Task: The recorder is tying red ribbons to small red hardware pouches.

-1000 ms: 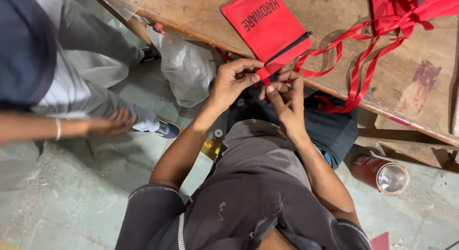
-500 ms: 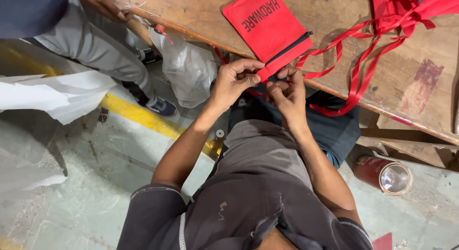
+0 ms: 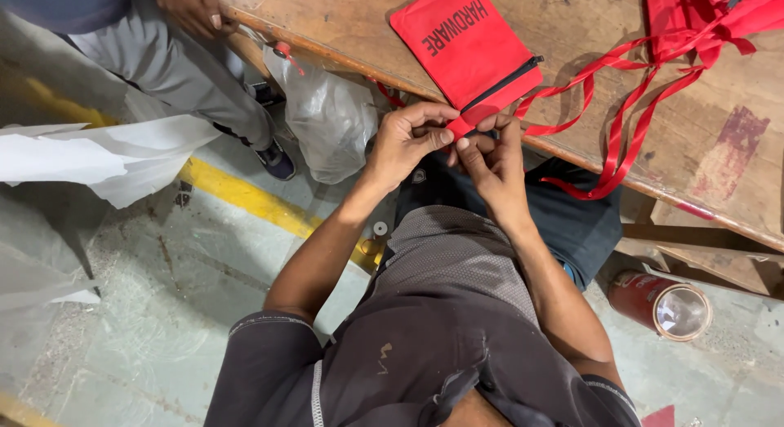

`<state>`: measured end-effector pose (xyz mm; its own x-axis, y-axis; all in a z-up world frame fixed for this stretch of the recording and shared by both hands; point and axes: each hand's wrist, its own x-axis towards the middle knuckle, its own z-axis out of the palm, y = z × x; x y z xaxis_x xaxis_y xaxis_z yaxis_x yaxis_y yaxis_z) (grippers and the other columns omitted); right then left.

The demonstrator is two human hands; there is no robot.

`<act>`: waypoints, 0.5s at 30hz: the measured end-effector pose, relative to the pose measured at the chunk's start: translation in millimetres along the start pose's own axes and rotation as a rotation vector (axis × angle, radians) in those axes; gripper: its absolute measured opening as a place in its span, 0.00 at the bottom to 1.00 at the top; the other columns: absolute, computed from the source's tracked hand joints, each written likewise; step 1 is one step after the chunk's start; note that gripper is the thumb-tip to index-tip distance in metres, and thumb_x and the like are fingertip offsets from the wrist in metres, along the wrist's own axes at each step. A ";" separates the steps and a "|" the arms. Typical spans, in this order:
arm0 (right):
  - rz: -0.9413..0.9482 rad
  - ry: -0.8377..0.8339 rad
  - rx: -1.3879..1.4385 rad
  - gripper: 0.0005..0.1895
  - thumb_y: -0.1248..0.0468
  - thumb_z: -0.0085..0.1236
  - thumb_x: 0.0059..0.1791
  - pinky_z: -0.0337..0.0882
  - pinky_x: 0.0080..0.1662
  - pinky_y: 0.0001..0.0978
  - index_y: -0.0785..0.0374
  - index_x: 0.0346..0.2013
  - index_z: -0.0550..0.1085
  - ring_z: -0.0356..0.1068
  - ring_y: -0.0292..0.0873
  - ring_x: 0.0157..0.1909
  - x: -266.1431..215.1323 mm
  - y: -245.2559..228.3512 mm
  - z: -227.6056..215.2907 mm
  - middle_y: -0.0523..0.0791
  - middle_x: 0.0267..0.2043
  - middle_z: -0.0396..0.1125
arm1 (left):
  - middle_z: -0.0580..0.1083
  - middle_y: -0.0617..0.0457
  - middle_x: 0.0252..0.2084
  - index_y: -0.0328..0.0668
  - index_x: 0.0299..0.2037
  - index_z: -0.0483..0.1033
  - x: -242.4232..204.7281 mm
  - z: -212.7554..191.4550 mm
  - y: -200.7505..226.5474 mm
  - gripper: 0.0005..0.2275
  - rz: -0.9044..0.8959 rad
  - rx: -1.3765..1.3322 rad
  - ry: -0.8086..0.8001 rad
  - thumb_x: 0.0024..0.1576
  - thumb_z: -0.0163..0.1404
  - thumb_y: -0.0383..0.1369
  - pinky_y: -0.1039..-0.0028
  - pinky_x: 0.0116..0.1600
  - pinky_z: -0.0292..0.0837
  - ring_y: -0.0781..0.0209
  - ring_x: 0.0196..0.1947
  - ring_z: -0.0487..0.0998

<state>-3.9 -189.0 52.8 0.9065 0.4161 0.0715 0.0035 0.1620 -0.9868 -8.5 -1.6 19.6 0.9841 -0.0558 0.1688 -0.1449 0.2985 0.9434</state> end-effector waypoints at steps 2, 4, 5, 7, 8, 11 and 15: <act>0.044 0.025 -0.041 0.15 0.70 0.51 0.60 0.64 0.39 0.22 0.61 0.54 0.55 0.66 0.33 0.35 2.0 -0.1 0.4 0.45 0.34 0.69 | 0.80 0.50 0.40 0.29 0.53 0.78 -0.7 2.1 3.6 0.11 -0.078 -0.040 0.045 0.62 0.57 0.25 0.77 0.43 0.79 0.67 0.36 0.81; 0.046 0.028 -0.041 0.16 0.69 0.51 0.60 0.65 0.39 0.22 0.61 0.55 0.55 0.66 0.33 0.35 5.1 3.4 0.0 0.45 0.34 0.69 | 0.81 0.50 0.42 0.29 0.52 0.78 1.4 3.1 1.9 0.11 -0.078 -0.055 0.101 0.62 0.56 0.26 0.76 0.44 0.81 0.67 0.38 0.81; 0.058 0.032 -0.040 0.17 0.69 0.52 0.59 0.66 0.39 0.22 0.61 0.55 0.54 0.67 0.33 0.35 5.5 5.3 0.3 0.45 0.34 0.69 | 0.81 0.49 0.44 0.28 0.52 0.79 1.2 3.6 1.0 0.11 -0.086 -0.075 0.161 0.63 0.56 0.27 0.75 0.46 0.83 0.67 0.41 0.82; 0.053 0.043 -0.062 0.18 0.69 0.53 0.58 0.66 0.39 0.22 0.62 0.56 0.54 0.66 0.33 0.35 6.3 5.3 0.4 0.45 0.34 0.69 | 0.81 0.47 0.44 0.28 0.52 0.79 1.3 3.7 -0.5 0.11 -0.097 -0.082 0.213 0.63 0.56 0.27 0.75 0.46 0.82 0.66 0.43 0.82; 0.052 0.054 -0.085 0.19 0.69 0.54 0.58 0.66 0.38 0.22 0.63 0.57 0.55 0.66 0.32 0.35 5.8 5.7 0.3 0.45 0.34 0.69 | 0.81 0.46 0.44 0.28 0.52 0.80 0.4 4.1 -2.1 0.11 -0.110 -0.093 0.266 0.63 0.56 0.28 0.76 0.47 0.81 0.65 0.44 0.83; 0.024 0.119 -0.376 0.20 0.68 0.55 0.57 0.67 0.36 0.26 0.66 0.59 0.57 0.67 0.35 0.31 2.2 -10.7 8.2 0.47 0.31 0.70 | 0.82 0.47 0.44 0.29 0.52 0.79 -4.5 8.7 7.4 0.11 -0.035 0.011 0.406 0.62 0.57 0.29 0.76 0.46 0.81 0.65 0.44 0.83; -0.188 0.107 -0.775 0.21 0.70 0.59 0.55 0.69 0.37 0.37 0.68 0.62 0.67 0.66 0.47 0.30 -0.5 -33.4 19.5 0.55 0.32 0.66 | 0.81 0.48 0.45 0.30 0.53 0.77 -22.7 29.7 10.4 0.13 0.082 0.060 0.424 0.61 0.58 0.30 0.77 0.51 0.80 0.65 0.46 0.83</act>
<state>-12.7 -177.1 88.5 0.8972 0.3488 0.2709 0.4162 -0.4626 -0.7828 -35.3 -25.5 34.1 0.9225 0.3655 0.1240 -0.2181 0.2285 0.9488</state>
